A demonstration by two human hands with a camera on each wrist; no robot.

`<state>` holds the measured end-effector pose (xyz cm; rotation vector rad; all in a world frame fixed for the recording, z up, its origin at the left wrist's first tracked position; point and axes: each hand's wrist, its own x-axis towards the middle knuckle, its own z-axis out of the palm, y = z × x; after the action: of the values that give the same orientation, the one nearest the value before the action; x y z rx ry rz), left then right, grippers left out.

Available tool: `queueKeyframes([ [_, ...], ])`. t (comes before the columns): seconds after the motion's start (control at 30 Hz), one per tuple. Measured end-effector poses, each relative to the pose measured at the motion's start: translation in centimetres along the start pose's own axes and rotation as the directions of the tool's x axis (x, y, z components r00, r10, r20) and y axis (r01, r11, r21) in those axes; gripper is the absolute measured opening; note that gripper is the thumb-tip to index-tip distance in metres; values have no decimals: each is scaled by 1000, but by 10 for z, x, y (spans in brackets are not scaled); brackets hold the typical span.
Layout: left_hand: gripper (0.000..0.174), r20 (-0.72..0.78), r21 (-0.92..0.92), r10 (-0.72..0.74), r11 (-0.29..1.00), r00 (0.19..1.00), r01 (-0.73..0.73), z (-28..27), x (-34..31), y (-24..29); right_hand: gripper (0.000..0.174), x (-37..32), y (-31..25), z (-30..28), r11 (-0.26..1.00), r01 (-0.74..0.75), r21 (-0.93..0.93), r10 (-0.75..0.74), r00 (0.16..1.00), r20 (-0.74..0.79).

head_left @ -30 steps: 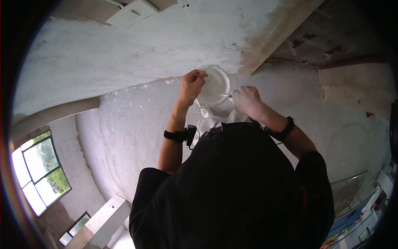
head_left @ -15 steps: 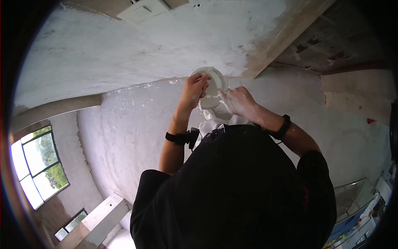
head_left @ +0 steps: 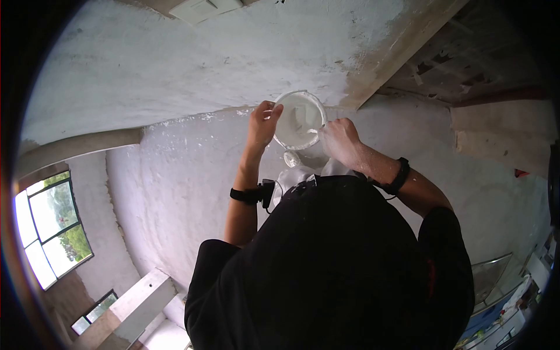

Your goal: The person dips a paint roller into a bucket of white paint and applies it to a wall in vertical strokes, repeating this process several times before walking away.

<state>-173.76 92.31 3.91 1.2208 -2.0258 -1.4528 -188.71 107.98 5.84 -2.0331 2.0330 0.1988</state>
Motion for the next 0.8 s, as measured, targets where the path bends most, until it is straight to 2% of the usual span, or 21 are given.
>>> queueKeyframes([
  [0.03,29,-8,-19,74,997,997,-74,-2,0,-5,8,-3,0,1,1000,-17,10,17,1000,-12],
  [0.17,29,-20,-86,40,995,999,-41,-11,2,-25,8,-10,-1,10,999,-49,7,50,995,-88],
  [0.23,28,99,-242,-260,930,961,276,-15,-5,-18,9,-13,-2,12,998,-61,25,63,994,-90],
  [0.37,31,146,-268,-298,906,943,328,-16,-3,-37,9,-14,-5,14,997,-75,33,76,997,-18],
  [0.43,39,183,-142,-329,924,926,356,-19,-1,-46,9,-15,-6,20,997,-77,19,78,997,-29],
  [0.47,39,183,-141,-329,924,927,356,-18,-2,-46,9,-15,-7,22,997,-78,19,78,996,-30],
  [0.53,46,269,-246,-361,871,893,426,-15,-5,-47,9,-14,-6,25,996,-79,32,78,997,2],
  [0.63,46,305,-290,-369,842,878,454,-13,-7,-50,8,-15,-3,29,997,-69,24,69,998,11],
  [0.8,43,320,-280,-369,843,873,459,-10,-8,-65,8,-17,0,38,996,-72,47,73,997,-32],
])
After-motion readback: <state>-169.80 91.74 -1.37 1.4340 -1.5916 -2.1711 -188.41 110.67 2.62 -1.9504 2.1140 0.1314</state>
